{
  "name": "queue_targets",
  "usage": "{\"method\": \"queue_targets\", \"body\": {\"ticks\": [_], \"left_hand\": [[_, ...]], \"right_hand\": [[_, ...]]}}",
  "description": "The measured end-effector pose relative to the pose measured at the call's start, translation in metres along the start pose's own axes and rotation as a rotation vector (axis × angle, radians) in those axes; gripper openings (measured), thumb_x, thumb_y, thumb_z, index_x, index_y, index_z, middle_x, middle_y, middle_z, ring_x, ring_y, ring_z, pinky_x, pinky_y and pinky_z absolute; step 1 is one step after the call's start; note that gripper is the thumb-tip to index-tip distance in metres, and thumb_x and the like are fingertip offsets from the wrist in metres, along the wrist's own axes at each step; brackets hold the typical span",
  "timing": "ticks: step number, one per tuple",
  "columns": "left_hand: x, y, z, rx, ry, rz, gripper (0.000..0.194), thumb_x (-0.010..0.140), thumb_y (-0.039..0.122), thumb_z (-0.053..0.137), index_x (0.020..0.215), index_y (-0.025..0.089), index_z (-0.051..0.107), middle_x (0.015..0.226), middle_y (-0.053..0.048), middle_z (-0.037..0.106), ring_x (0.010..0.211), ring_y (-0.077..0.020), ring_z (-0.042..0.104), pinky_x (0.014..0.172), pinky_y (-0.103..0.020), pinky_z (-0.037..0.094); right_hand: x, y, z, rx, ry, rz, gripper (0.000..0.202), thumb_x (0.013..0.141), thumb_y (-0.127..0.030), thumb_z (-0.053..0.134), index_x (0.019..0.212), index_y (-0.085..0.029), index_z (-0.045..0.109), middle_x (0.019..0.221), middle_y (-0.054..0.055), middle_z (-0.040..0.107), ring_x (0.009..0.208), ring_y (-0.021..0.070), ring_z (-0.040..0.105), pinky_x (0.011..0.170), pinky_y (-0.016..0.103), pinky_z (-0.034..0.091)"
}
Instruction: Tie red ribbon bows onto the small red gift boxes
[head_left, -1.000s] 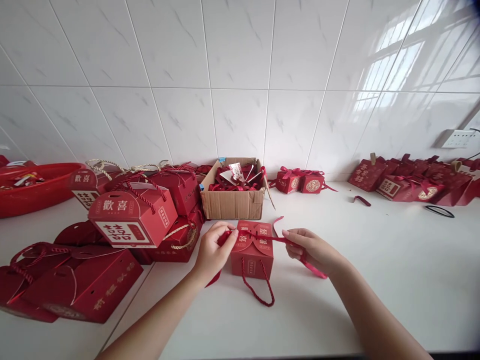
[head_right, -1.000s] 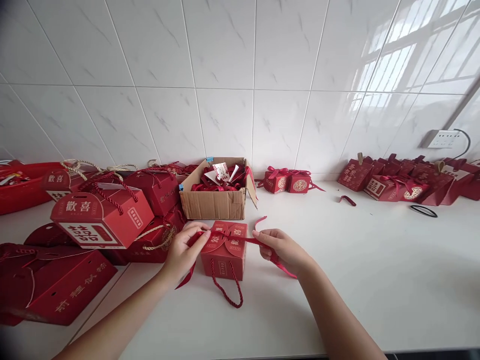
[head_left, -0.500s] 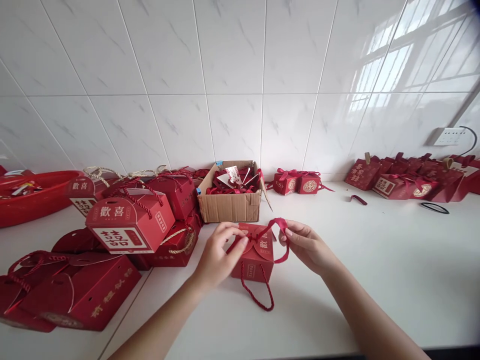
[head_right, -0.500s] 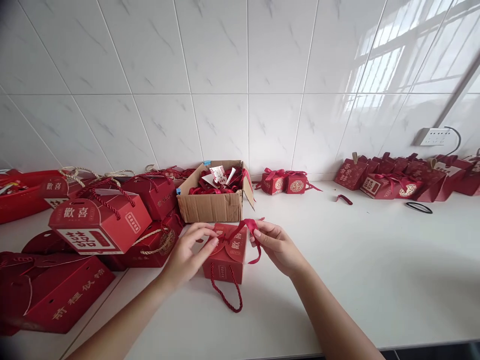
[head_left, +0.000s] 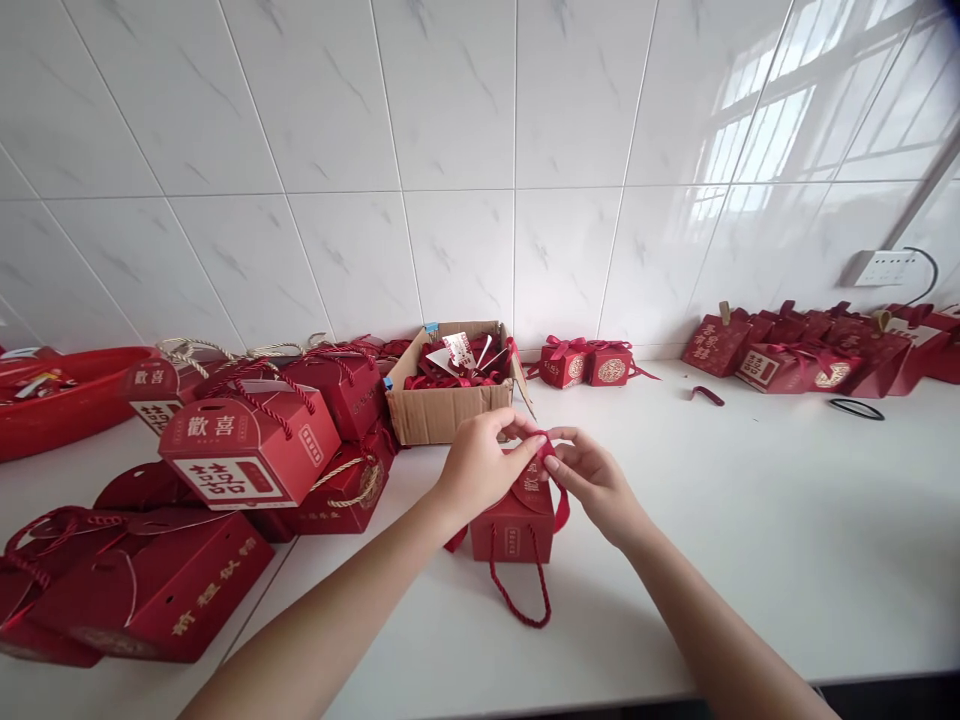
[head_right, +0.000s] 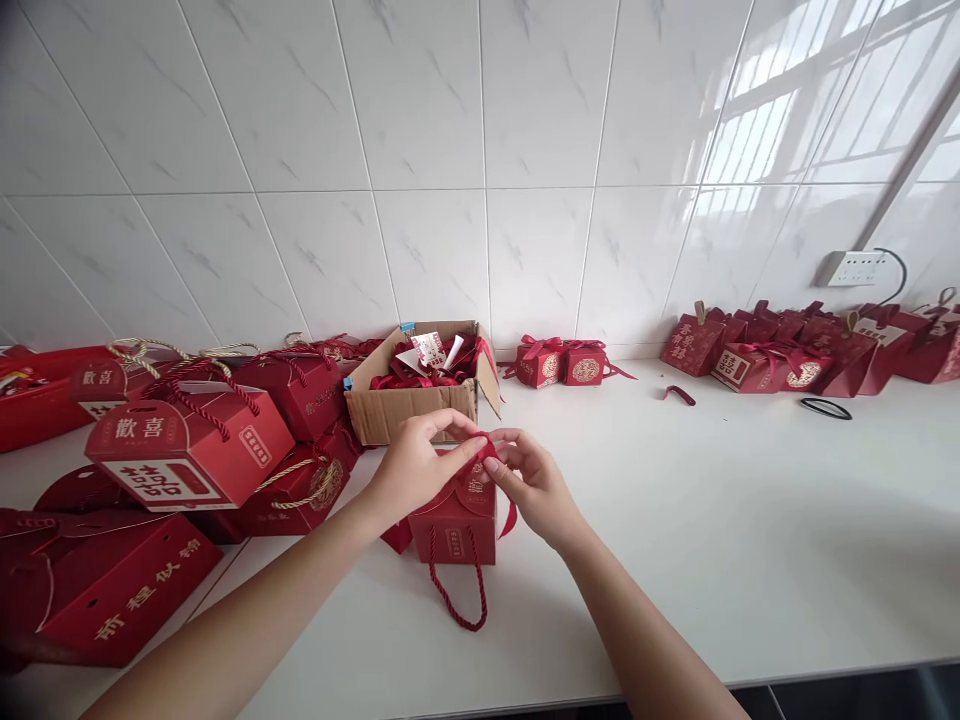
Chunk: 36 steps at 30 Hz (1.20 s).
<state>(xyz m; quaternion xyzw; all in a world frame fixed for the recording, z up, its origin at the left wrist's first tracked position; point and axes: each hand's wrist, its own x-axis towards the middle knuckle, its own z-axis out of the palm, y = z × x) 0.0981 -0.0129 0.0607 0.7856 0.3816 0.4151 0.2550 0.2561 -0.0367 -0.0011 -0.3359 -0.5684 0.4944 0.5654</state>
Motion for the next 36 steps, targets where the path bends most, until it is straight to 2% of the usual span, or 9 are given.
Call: {"method": "queue_targets", "body": {"ticks": [3, 8, 11, 15, 19, 22, 27, 32, 36], "left_hand": [[-0.001, 0.008, -0.008, 0.007, -0.032, 0.000, 0.011, 0.080, 0.028, 0.059, 0.076, 0.019, 0.065, 0.079, -0.001, 0.069, 0.077, -0.0172, 0.063, 0.074, -0.029, 0.048], [-0.010, -0.001, -0.022, -0.033, 0.025, -0.014, 0.018, 0.081, 0.036, 0.059, 0.084, 0.020, 0.065, 0.091, -0.004, 0.068, 0.090, -0.0191, 0.061, 0.082, -0.030, 0.046], [-0.022, -0.024, -0.028, -0.046, 0.053, -0.246, 0.029, 0.079, 0.048, 0.057, 0.087, 0.020, 0.060, 0.096, -0.005, 0.066, 0.094, -0.0203, 0.059, 0.082, -0.030, 0.045], [-0.039, -0.048, -0.031, -0.162, -0.135, -0.592, 0.039, 0.074, 0.058, 0.058, 0.085, 0.020, 0.059, 0.085, -0.002, 0.066, 0.078, -0.0182, 0.060, 0.066, -0.027, 0.044], [-0.046, -0.049, -0.036, -0.399, -0.322, -0.715, 0.039, 0.077, 0.056, 0.056, 0.071, 0.017, 0.061, 0.061, 0.002, 0.056, 0.052, -0.0108, 0.047, 0.051, -0.023, 0.033], [-0.045, -0.040, -0.045, -0.445, -0.292, -0.664, 0.036, 0.075, 0.047, 0.063, 0.060, 0.015, 0.055, 0.049, 0.006, 0.039, 0.046, -0.0068, 0.030, 0.046, -0.022, 0.022], [-0.038, -0.011, -0.059, -0.450, -0.266, -0.514, 0.035, 0.079, 0.043, 0.061, 0.060, 0.015, 0.052, 0.053, 0.004, 0.045, 0.052, -0.0070, 0.034, 0.050, -0.022, 0.026], [-0.018, 0.015, -0.059, -0.449, -0.261, -0.332, 0.027, 0.078, 0.037, 0.064, 0.065, 0.015, 0.059, 0.058, 0.003, 0.050, 0.053, -0.0071, 0.037, 0.051, -0.021, 0.029], [-0.001, 0.008, -0.050, -0.475, -0.264, -0.177, 0.032, 0.085, 0.044, 0.054, 0.099, 0.018, 0.067, 0.089, -0.004, 0.065, 0.078, -0.0133, 0.056, 0.072, -0.026, 0.042]], "right_hand": [[0.003, 0.002, 0.005, -0.050, -0.015, 0.013, 0.034, 0.081, -0.042, 0.064, 0.109, -0.024, 0.057, 0.077, 0.001, 0.063, 0.075, 0.0166, 0.060, 0.073, 0.032, 0.048], [0.006, 0.001, 0.013, -0.182, -0.021, -0.067, 0.025, 0.080, -0.043, 0.063, 0.073, -0.020, 0.068, 0.079, 0.004, 0.061, 0.077, 0.0183, 0.056, 0.073, 0.032, 0.045], [0.005, -0.001, 0.014, -0.167, -0.012, -0.105, 0.022, 0.079, -0.042, 0.064, 0.075, -0.021, 0.069, 0.091, 0.006, 0.063, 0.088, 0.0209, 0.056, 0.074, 0.032, 0.045], [0.002, -0.001, 0.015, -0.153, -0.076, -0.047, 0.023, 0.083, -0.043, 0.059, 0.083, -0.020, 0.067, 0.083, 0.005, 0.065, 0.081, 0.0197, 0.058, 0.073, 0.032, 0.046], [0.001, -0.003, 0.021, -0.160, -0.080, -0.023, 0.026, 0.088, -0.043, 0.051, 0.085, -0.019, 0.060, 0.085, 0.005, 0.066, 0.078, 0.0179, 0.059, 0.072, 0.031, 0.047], [0.003, -0.007, 0.026, -0.297, -0.015, -0.025, 0.024, 0.088, -0.037, 0.048, 0.076, -0.019, 0.055, 0.076, 0.004, 0.065, 0.073, 0.0171, 0.058, 0.069, 0.030, 0.045], [0.010, -0.012, 0.034, -0.554, 0.072, 0.026, 0.015, 0.082, -0.026, 0.050, 0.071, -0.019, 0.057, 0.066, 0.002, 0.064, 0.064, 0.0173, 0.056, 0.062, 0.029, 0.042], [0.012, -0.016, 0.035, -0.650, -0.158, -0.117, 0.016, 0.083, -0.020, 0.046, 0.074, -0.019, 0.059, 0.068, 0.001, 0.060, 0.061, 0.0142, 0.049, 0.056, 0.026, 0.038], [0.011, -0.009, 0.034, -0.642, -0.180, -0.156, 0.022, 0.086, -0.031, 0.049, 0.069, -0.019, 0.053, 0.066, 0.000, 0.054, 0.060, 0.0133, 0.045, 0.056, 0.026, 0.037]]}}
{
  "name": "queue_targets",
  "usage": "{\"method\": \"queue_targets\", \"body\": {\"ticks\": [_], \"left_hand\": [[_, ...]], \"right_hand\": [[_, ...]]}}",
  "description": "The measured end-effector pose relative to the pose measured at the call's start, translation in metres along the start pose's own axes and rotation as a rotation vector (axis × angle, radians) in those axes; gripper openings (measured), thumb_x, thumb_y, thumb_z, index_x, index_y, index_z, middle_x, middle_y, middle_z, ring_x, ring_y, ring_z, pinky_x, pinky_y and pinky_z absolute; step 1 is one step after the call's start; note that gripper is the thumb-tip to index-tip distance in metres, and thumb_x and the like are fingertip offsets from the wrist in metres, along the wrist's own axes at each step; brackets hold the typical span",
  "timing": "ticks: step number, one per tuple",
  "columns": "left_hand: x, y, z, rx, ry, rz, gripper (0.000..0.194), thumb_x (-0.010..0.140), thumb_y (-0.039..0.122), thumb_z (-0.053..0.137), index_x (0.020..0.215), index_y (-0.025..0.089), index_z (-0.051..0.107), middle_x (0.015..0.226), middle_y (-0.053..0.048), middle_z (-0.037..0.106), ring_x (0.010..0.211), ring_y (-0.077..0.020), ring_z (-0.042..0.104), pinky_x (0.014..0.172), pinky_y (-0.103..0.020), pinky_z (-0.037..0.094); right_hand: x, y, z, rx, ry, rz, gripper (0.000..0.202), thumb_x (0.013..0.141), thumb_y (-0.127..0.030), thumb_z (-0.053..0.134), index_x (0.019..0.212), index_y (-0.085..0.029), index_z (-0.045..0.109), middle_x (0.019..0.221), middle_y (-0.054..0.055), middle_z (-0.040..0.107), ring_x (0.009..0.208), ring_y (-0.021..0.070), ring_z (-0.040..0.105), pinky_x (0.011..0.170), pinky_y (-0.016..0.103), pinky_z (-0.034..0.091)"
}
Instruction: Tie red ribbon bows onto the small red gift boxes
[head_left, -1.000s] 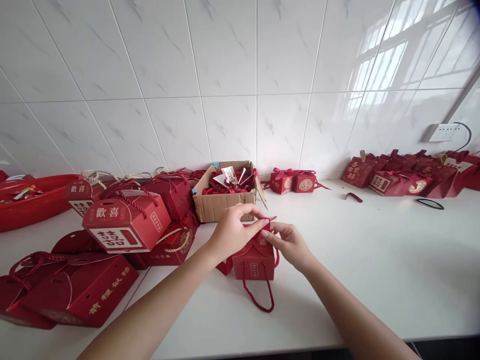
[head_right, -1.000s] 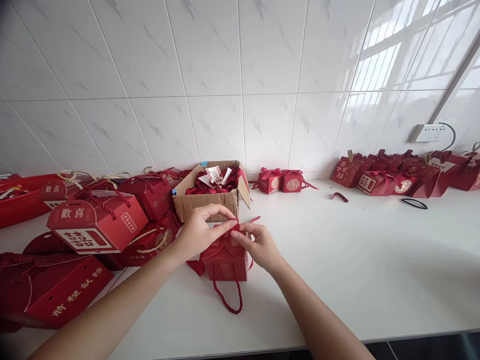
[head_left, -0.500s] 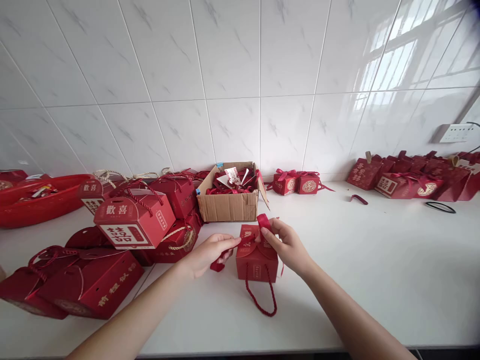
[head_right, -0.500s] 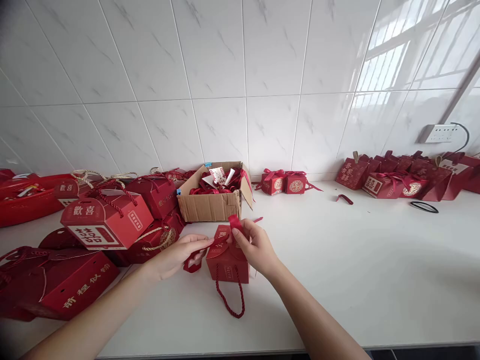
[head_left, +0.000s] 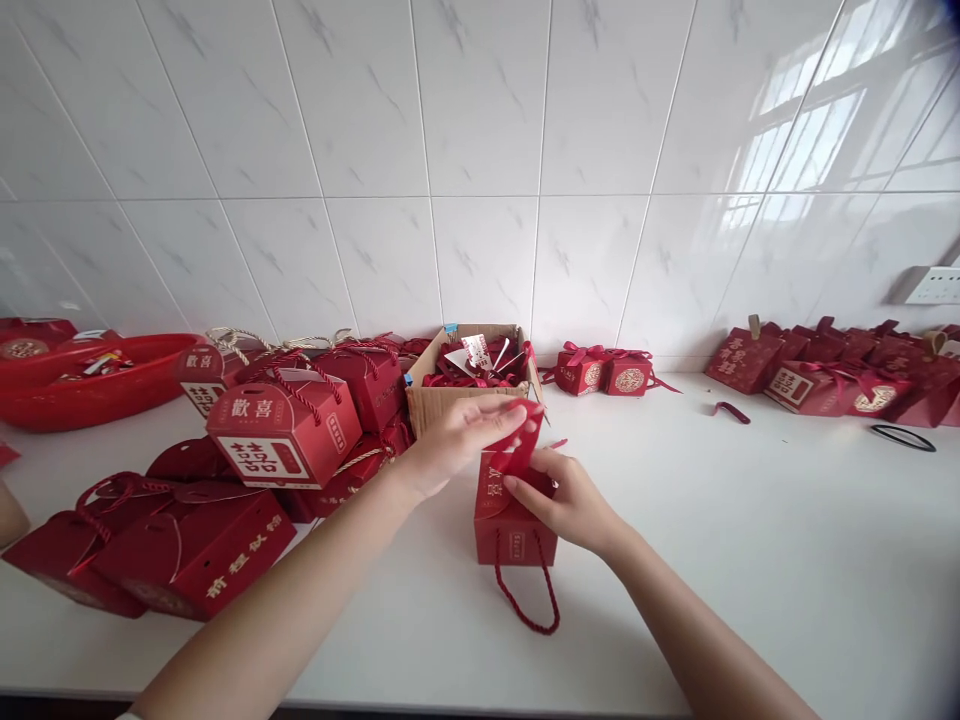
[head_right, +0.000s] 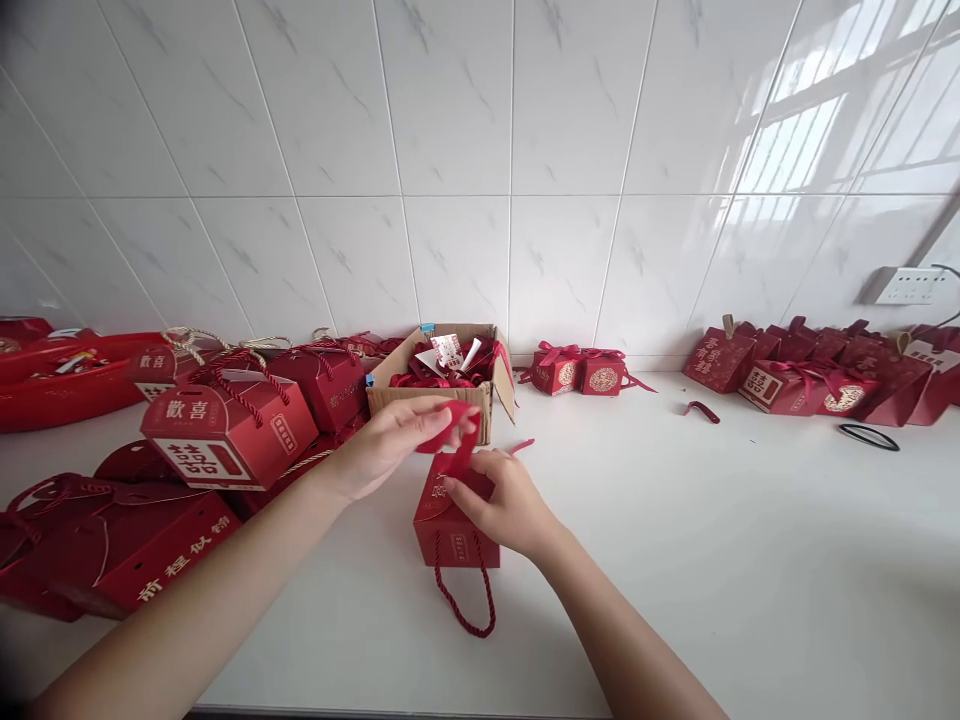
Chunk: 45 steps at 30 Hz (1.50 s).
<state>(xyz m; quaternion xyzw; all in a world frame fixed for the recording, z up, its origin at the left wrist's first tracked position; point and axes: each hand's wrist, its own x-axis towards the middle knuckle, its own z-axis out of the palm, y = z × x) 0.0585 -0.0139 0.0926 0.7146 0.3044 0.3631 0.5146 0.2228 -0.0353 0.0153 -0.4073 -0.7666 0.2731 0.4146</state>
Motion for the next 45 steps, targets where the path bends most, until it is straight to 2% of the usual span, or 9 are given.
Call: {"method": "queue_targets", "body": {"ticks": [4, 7, 11, 15, 20, 25, 32, 40, 45], "left_hand": [[0.002, -0.027, -0.006, 0.101, 0.033, 0.048, 0.046, 0.088, 0.052, 0.044, 0.121, 0.023, 0.056, 0.115, -0.008, 0.062, 0.110, -0.0212, 0.054, 0.092, -0.034, 0.040], [-0.006, -0.047, -0.008, 0.314, 0.107, 0.053, 0.033, 0.080, 0.044, 0.062, 0.103, 0.020, 0.063, 0.105, -0.005, 0.065, 0.104, -0.0210, 0.057, 0.091, -0.032, 0.041], [-0.016, -0.059, -0.002, 0.385, 0.201, 0.122, 0.019, 0.084, 0.034, 0.058, 0.083, 0.016, 0.063, 0.086, -0.004, 0.065, 0.087, -0.0173, 0.059, 0.083, -0.030, 0.045], [-0.020, -0.061, 0.004, 0.363, 0.212, 0.112, 0.015, 0.087, 0.032, 0.052, 0.085, 0.017, 0.057, 0.085, -0.002, 0.061, 0.085, -0.0156, 0.058, 0.080, -0.027, 0.046], [-0.021, -0.065, 0.009, 0.342, 0.187, 0.135, 0.015, 0.081, 0.028, 0.059, 0.092, 0.019, 0.053, 0.089, 0.000, 0.060, 0.088, -0.0141, 0.058, 0.081, -0.025, 0.046], [-0.021, -0.068, 0.010, 0.454, 0.208, 0.179, 0.008, 0.083, 0.026, 0.056, 0.085, 0.019, 0.057, 0.081, 0.001, 0.063, 0.080, -0.0131, 0.059, 0.076, -0.023, 0.046], [-0.022, -0.071, 0.009, 0.541, 0.256, 0.237, 0.006, 0.080, 0.018, 0.056, 0.084, 0.019, 0.061, 0.085, -0.001, 0.068, 0.081, -0.0146, 0.062, 0.076, -0.025, 0.047], [-0.021, -0.072, 0.009, 0.558, 0.273, 0.267, 0.005, 0.078, 0.016, 0.059, 0.079, 0.020, 0.062, 0.083, -0.002, 0.068, 0.080, -0.0160, 0.062, 0.076, -0.027, 0.048], [-0.020, -0.073, 0.009, 0.543, 0.289, 0.250, 0.005, 0.079, 0.020, 0.060, 0.082, 0.019, 0.064, 0.083, -0.002, 0.066, 0.077, -0.0151, 0.061, 0.072, -0.025, 0.048]], "right_hand": [[0.000, 0.009, 0.006, 0.045, 0.091, 0.042, 0.036, 0.091, -0.041, 0.043, 0.062, -0.019, 0.048, 0.062, 0.001, 0.051, 0.062, 0.0143, 0.044, 0.057, 0.027, 0.037], [0.001, 0.012, 0.007, 0.072, 0.084, 0.016, 0.037, 0.092, -0.040, 0.042, 0.061, -0.019, 0.047, 0.062, 0.000, 0.051, 0.063, 0.0143, 0.045, 0.059, 0.027, 0.038], [0.000, 0.010, 0.008, 0.169, 0.133, 0.081, 0.031, 0.090, -0.039, 0.046, 0.068, -0.019, 0.052, 0.066, 0.002, 0.059, 0.064, 0.0150, 0.052, 0.058, 0.026, 0.039], [-0.001, 0.007, 0.010, 0.368, 0.227, 0.189, 0.021, 0.085, -0.039, 0.056, 0.084, -0.023, 0.043, 0.067, 0.000, 0.066, 0.063, 0.0152, 0.059, 0.056, 0.024, 0.042], [-0.003, 0.006, 0.011, 0.382, 0.224, 0.193, 0.027, 0.084, -0.038, 0.058, 0.083, -0.024, 0.035, 0.064, -0.003, 0.066, 0.056, 0.0132, 0.057, 0.051, 0.022, 0.039], [-0.005, 0.005, 0.011, 0.186, 0.276, 0.129, 0.013, 0.086, -0.034, 0.055, 0.086, -0.021, 0.054, 0.073, 0.001, 0.066, 0.063, 0.0137, 0.056, 0.057, 0.025, 0.043], [-0.010, 0.005, 0.007, 0.007, 0.265, 0.046, 0.021, 0.083, -0.035, 0.059, 0.093, -0.021, 0.070, 0.093, 0.008, 0.063, 0.078, 0.0186, 0.058, 0.065, 0.030, 0.050], [-0.012, 0.009, 0.007, -0.063, 0.236, 0.120, 0.023, 0.080, -0.035, 0.062, 0.096, -0.023, 0.073, 0.101, 0.011, 0.061, 0.097, 0.0264, 0.055, 0.085, 0.043, 0.048], [-0.011, 0.009, 0.005, 0.159, 0.218, 0.303, 0.022, 0.077, -0.041, 0.064, 0.084, -0.023, 0.075, 0.123, 0.011, 0.054, 0.120, 0.0303, 0.045, 0.095, 0.045, 0.042]]}}
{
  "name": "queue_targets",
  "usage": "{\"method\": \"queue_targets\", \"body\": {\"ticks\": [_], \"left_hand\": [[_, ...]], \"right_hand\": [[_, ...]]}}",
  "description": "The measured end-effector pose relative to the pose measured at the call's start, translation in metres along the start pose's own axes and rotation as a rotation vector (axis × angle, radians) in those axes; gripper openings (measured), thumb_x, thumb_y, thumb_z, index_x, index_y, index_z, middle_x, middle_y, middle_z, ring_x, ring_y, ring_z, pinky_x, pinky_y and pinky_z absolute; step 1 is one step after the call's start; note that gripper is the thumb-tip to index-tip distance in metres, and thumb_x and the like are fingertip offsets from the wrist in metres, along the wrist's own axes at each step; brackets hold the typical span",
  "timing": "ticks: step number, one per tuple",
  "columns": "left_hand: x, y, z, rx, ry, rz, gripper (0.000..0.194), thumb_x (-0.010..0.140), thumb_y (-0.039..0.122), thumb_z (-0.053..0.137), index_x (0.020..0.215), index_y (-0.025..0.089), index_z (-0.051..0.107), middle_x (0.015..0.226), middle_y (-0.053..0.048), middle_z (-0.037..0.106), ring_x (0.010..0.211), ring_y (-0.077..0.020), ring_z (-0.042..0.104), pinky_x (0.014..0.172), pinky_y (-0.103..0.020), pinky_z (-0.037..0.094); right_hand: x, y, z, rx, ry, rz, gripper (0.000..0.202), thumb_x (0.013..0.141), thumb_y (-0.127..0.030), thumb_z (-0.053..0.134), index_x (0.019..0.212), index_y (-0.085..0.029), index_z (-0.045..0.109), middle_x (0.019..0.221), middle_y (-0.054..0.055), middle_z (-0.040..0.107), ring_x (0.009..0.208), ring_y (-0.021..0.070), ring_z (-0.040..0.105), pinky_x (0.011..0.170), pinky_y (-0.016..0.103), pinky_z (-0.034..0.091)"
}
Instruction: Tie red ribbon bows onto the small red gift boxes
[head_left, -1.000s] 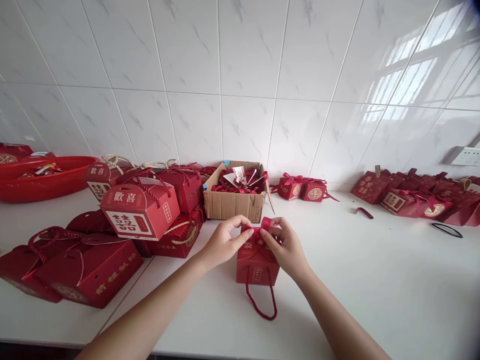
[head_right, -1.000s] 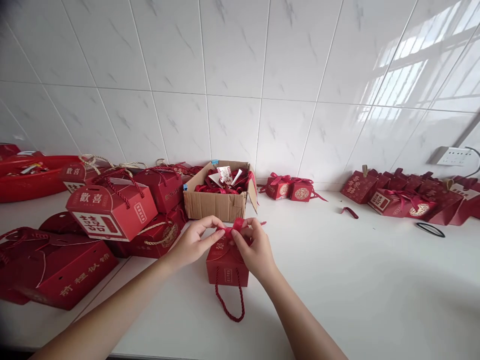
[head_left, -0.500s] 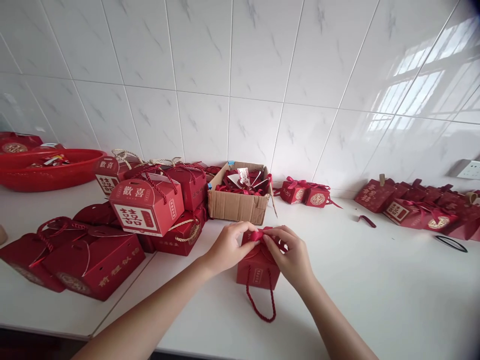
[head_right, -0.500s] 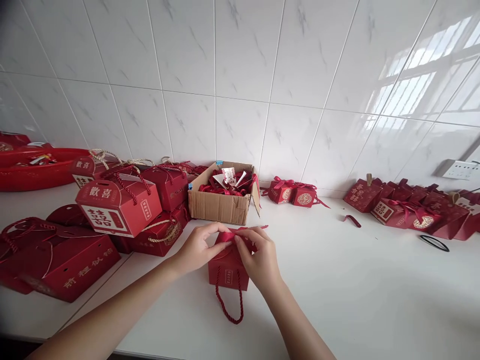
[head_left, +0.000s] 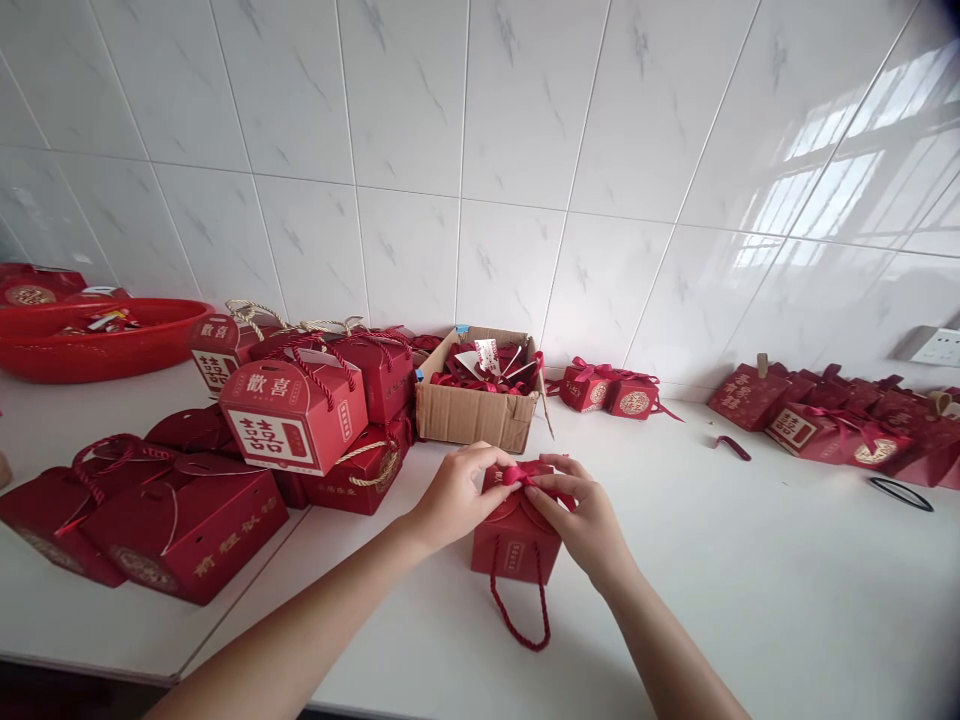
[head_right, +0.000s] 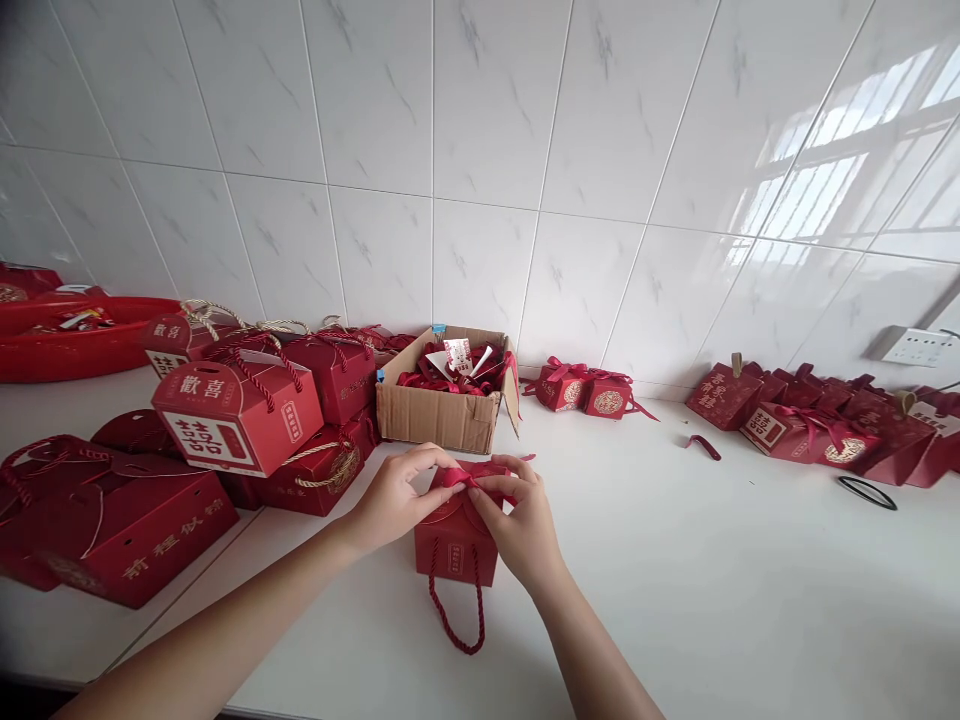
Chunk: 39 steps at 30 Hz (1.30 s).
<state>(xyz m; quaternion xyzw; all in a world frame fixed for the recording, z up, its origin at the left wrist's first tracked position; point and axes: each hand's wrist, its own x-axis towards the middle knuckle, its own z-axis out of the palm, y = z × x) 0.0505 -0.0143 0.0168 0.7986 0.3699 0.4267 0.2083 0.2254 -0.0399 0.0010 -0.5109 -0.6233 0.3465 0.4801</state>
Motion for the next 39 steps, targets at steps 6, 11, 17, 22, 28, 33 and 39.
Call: {"method": "queue_targets", "body": {"ticks": [6, 11, 17, 22, 28, 33, 39], "left_hand": [[0.003, -0.004, 0.001, -0.011, 0.041, -0.012, 0.007, 0.080, 0.017, 0.057, 0.080, 0.019, 0.064, 0.081, -0.002, 0.067, 0.073, -0.0135, 0.058, 0.068, -0.025, 0.044], [0.004, -0.002, -0.003, -0.054, 0.071, -0.028, 0.007, 0.079, 0.013, 0.053, 0.081, 0.019, 0.057, 0.082, -0.001, 0.065, 0.073, -0.0128, 0.057, 0.067, -0.025, 0.043], [-0.007, 0.008, -0.009, -0.006, -0.027, 0.055, 0.007, 0.076, 0.016, 0.056, 0.073, 0.019, 0.051, 0.071, 0.002, 0.056, 0.067, -0.0117, 0.052, 0.063, -0.025, 0.040], [-0.008, 0.013, 0.001, -0.029, -0.033, -0.012, 0.005, 0.079, 0.023, 0.060, 0.082, 0.019, 0.060, 0.082, -0.001, 0.064, 0.077, -0.0144, 0.058, 0.069, -0.026, 0.043], [-0.004, 0.007, -0.002, -0.056, -0.032, -0.156, 0.009, 0.077, 0.026, 0.064, 0.073, 0.018, 0.065, 0.078, -0.003, 0.065, 0.075, -0.0163, 0.059, 0.067, -0.027, 0.045], [-0.002, 0.011, -0.011, -0.134, -0.088, -0.194, 0.008, 0.078, 0.025, 0.061, 0.074, 0.019, 0.060, 0.077, -0.001, 0.065, 0.074, -0.0151, 0.059, 0.068, -0.026, 0.044], [-0.002, 0.013, -0.021, -0.213, -0.213, -0.199, 0.008, 0.074, 0.015, 0.056, 0.078, 0.019, 0.051, 0.079, 0.002, 0.057, 0.077, -0.0131, 0.054, 0.069, -0.025, 0.041]], "right_hand": [[-0.003, -0.005, -0.002, 0.273, -0.115, 0.145, 0.023, 0.075, -0.043, 0.067, 0.074, -0.021, 0.071, 0.140, 0.010, 0.043, 0.140, 0.0278, 0.021, 0.099, 0.042, 0.039], [-0.005, -0.006, 0.000, 0.254, -0.117, 0.132, 0.025, 0.076, -0.044, 0.065, 0.073, -0.020, 0.070, 0.146, 0.011, 0.037, 0.142, 0.0270, 0.014, 0.099, 0.045, 0.038], [-0.001, -0.004, 0.000, 0.273, -0.133, 0.100, 0.025, 0.080, -0.043, 0.062, 0.072, -0.022, 0.071, 0.127, 0.010, 0.057, 0.142, 0.0253, 0.012, 0.106, 0.048, 0.027], [-0.003, -0.007, 0.001, 0.294, -0.173, 0.075, 0.027, 0.082, -0.044, 0.059, 0.077, -0.022, 0.073, 0.115, 0.011, 0.064, 0.142, 0.0252, 0.014, 0.106, 0.048, 0.027], [-0.005, -0.011, -0.002, 0.339, -0.226, 0.093, 0.024, 0.083, -0.042, 0.059, 0.089, -0.027, 0.075, 0.120, 0.008, 0.062, 0.142, 0.0241, 0.011, 0.109, 0.048, 0.022], [-0.006, -0.012, -0.006, 0.260, -0.184, 0.133, 0.027, 0.082, -0.047, 0.059, 0.085, -0.025, 0.074, 0.120, 0.007, 0.061, 0.135, 0.0283, 0.028, 0.104, 0.045, 0.032], [-0.008, -0.002, -0.010, 0.056, -0.068, 0.170, 0.029, 0.081, -0.045, 0.056, 0.098, -0.022, 0.060, 0.101, 0.006, 0.062, 0.079, 0.0192, 0.059, 0.072, 0.034, 0.050]]}}
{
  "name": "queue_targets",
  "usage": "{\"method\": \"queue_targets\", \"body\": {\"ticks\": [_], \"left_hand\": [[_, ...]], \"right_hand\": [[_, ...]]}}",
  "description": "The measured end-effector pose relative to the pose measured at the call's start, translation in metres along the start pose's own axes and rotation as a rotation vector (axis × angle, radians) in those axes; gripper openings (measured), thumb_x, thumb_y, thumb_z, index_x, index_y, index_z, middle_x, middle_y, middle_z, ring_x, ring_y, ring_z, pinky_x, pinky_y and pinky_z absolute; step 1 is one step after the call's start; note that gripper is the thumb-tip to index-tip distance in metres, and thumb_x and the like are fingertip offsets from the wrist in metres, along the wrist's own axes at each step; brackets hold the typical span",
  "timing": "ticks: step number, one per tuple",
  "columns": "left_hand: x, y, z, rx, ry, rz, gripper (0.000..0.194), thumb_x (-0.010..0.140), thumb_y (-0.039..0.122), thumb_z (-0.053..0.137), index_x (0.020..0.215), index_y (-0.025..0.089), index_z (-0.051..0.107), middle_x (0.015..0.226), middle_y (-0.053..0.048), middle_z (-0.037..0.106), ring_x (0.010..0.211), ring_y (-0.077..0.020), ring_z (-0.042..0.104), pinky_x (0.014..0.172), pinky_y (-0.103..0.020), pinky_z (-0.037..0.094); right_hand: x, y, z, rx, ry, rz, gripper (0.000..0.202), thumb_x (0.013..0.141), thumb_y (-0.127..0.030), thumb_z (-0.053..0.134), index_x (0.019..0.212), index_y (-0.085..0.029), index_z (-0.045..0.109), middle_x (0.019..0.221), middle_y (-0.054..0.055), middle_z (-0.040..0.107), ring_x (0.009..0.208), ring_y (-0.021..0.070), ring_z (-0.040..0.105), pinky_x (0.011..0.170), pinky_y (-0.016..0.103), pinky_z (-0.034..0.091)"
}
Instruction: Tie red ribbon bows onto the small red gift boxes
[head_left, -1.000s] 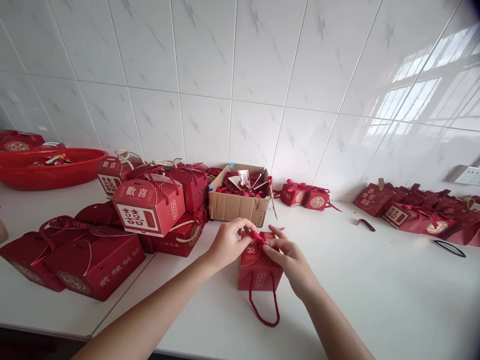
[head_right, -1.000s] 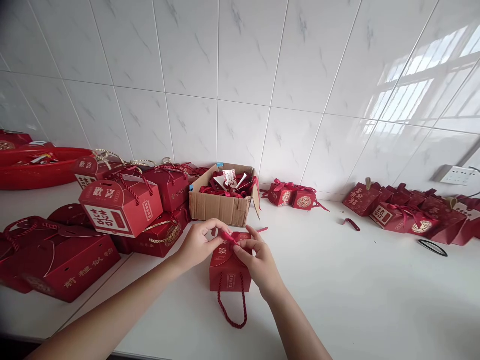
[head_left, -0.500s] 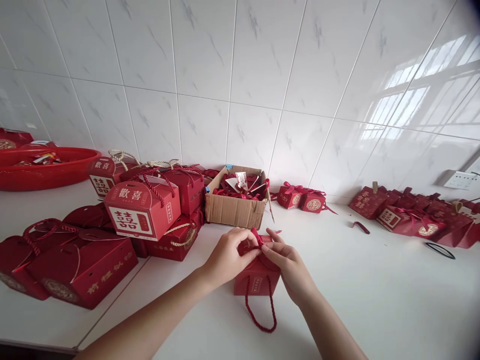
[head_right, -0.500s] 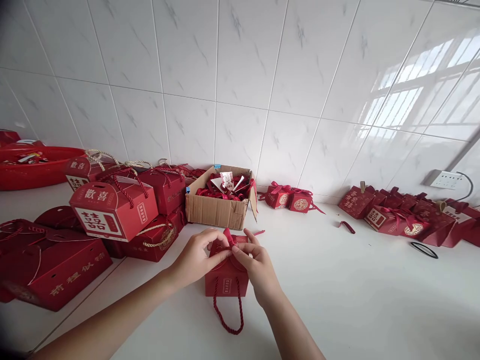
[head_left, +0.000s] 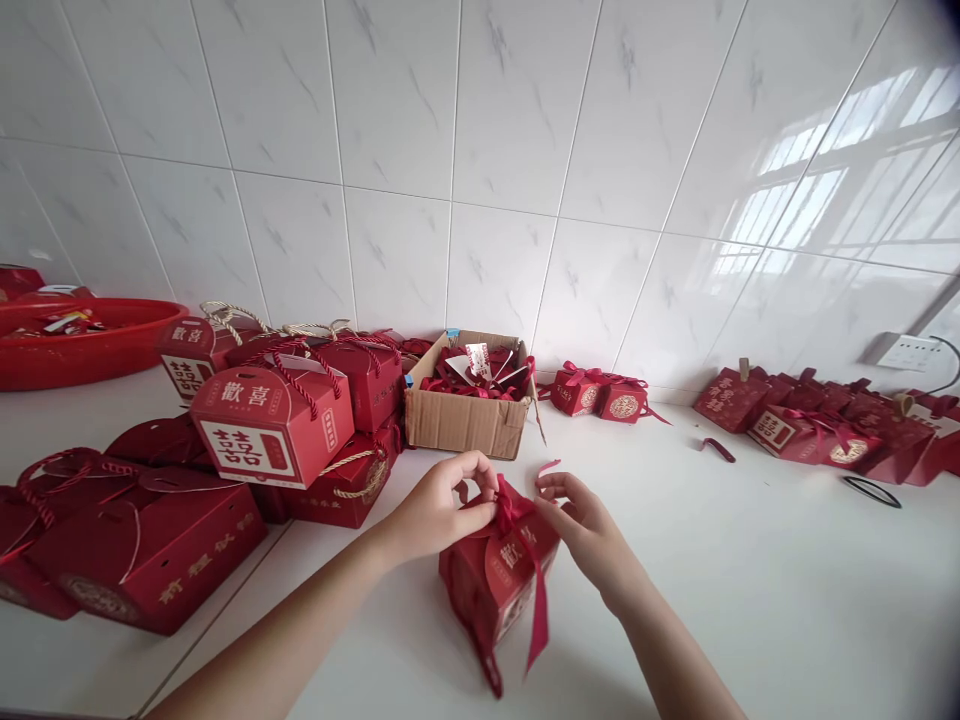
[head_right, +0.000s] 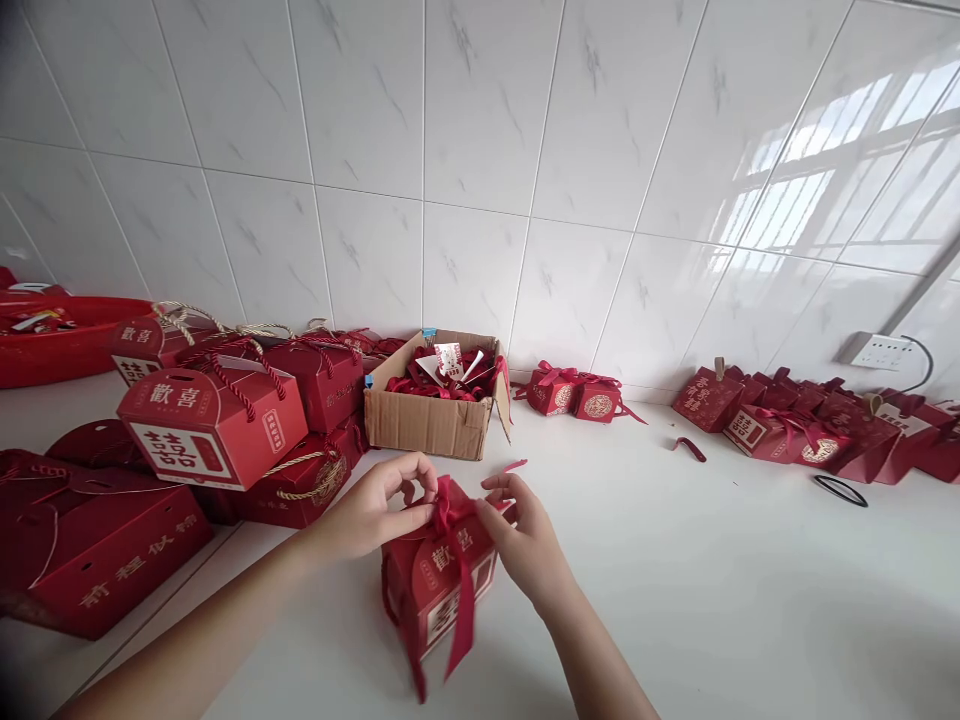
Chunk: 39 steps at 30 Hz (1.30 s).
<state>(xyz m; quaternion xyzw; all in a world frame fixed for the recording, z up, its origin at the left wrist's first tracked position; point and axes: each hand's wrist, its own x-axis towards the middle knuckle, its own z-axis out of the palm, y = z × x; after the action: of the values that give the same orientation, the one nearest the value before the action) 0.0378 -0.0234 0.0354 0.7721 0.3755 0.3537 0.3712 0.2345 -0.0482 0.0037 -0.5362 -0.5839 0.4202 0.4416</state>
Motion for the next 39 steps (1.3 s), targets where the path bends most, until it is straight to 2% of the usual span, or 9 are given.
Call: {"method": "queue_targets", "body": {"ticks": [5, 10, 15, 21, 24, 27, 29, 33, 39], "left_hand": [[-0.005, 0.003, -0.002, -0.040, -0.075, 0.003, 0.014, 0.070, 0.009, 0.050, 0.078, 0.020, 0.049, 0.078, 0.003, 0.052, 0.077, -0.0120, 0.050, 0.073, -0.024, 0.039], [-0.008, 0.005, -0.002, -0.140, -0.094, -0.026, 0.014, 0.071, 0.009, 0.049, 0.079, 0.020, 0.047, 0.078, 0.002, 0.049, 0.077, -0.0120, 0.046, 0.071, -0.024, 0.040], [-0.007, -0.001, 0.000, -0.219, -0.091, -0.017, 0.016, 0.071, 0.008, 0.051, 0.080, 0.019, 0.046, 0.078, 0.002, 0.049, 0.076, -0.0115, 0.048, 0.072, -0.025, 0.041], [-0.005, -0.006, 0.000, -0.238, -0.107, -0.017, 0.016, 0.072, 0.008, 0.052, 0.083, 0.019, 0.049, 0.080, 0.002, 0.051, 0.078, -0.0116, 0.049, 0.073, -0.026, 0.041], [-0.006, -0.005, -0.001, -0.235, -0.106, -0.008, 0.015, 0.074, 0.008, 0.052, 0.084, 0.019, 0.049, 0.082, 0.001, 0.051, 0.081, -0.0121, 0.050, 0.076, -0.027, 0.042], [-0.006, -0.003, -0.001, -0.244, -0.112, -0.012, 0.015, 0.074, 0.008, 0.053, 0.085, 0.019, 0.049, 0.083, 0.001, 0.052, 0.082, -0.0123, 0.052, 0.076, -0.026, 0.043], [-0.006, -0.002, -0.002, -0.250, -0.118, -0.016, 0.016, 0.074, 0.007, 0.053, 0.085, 0.018, 0.049, 0.084, 0.001, 0.054, 0.082, -0.0125, 0.053, 0.075, -0.026, 0.044], [-0.005, -0.002, -0.004, -0.251, -0.118, -0.001, 0.017, 0.074, 0.006, 0.053, 0.086, 0.017, 0.050, 0.085, -0.001, 0.057, 0.084, -0.0134, 0.056, 0.079, -0.029, 0.045], [-0.005, -0.003, -0.005, -0.232, -0.127, -0.015, 0.017, 0.076, 0.008, 0.052, 0.090, 0.018, 0.048, 0.087, -0.001, 0.059, 0.086, -0.0133, 0.056, 0.080, -0.029, 0.045]], "right_hand": [[-0.002, 0.002, -0.004, -0.166, -0.095, -0.078, 0.032, 0.083, -0.038, 0.055, 0.112, -0.026, 0.059, 0.117, 0.006, 0.060, 0.107, 0.0221, 0.055, 0.090, 0.036, 0.046], [-0.002, -0.002, -0.009, -0.152, -0.154, -0.057, 0.034, 0.085, -0.042, 0.054, 0.112, -0.022, 0.055, 0.082, 0.001, 0.057, 0.064, 0.0135, 0.055, 0.058, 0.028, 0.047], [-0.007, -0.010, -0.025, -0.102, -0.183, -0.103, 0.034, 0.083, -0.039, 0.058, 0.111, -0.022, 0.052, 0.067, -0.004, 0.049, 0.053, 0.0102, 0.045, 0.049, 0.024, 0.038], [-0.017, -0.026, -0.065, -0.275, -0.559, -0.087, 0.040, 0.085, -0.042, 0.058, 0.117, -0.019, 0.053, 0.057, -0.003, 0.056, 0.056, 0.0127, 0.053, 0.066, 0.031, 0.047], [-0.010, -0.031, -0.063, -0.412, -0.463, -0.115, 0.040, 0.088, -0.048, 0.050, 0.116, -0.020, 0.055, 0.080, 0.005, 0.064, 0.071, 0.0165, 0.059, 0.069, 0.032, 0.048], [0.006, -0.035, -0.042, -0.396, -0.301, -0.194, 0.036, 0.091, -0.045, 0.044, 0.120, -0.024, 0.052, 0.106, 0.008, 0.063, 0.090, 0.0189, 0.059, 0.075, 0.034, 0.049], [0.016, -0.036, -0.027, -0.357, -0.338, -0.235, 0.036, 0.092, -0.038, 0.045, 0.125, -0.026, 0.048, 0.113, 0.007, 0.062, 0.091, 0.0181, 0.059, 0.076, 0.035, 0.049], [0.025, -0.032, -0.012, -0.270, -0.452, -0.337, 0.038, 0.088, -0.025, 0.052, 0.126, -0.025, 0.046, 0.099, 0.004, 0.067, 0.081, 0.0152, 0.059, 0.073, 0.033, 0.047], [0.018, -0.016, -0.011, -0.191, -0.328, -0.522, 0.024, 0.088, -0.017, 0.054, 0.111, -0.023, 0.055, 0.088, 0.003, 0.062, 0.082, 0.0146, 0.058, 0.074, 0.031, 0.047]]}}
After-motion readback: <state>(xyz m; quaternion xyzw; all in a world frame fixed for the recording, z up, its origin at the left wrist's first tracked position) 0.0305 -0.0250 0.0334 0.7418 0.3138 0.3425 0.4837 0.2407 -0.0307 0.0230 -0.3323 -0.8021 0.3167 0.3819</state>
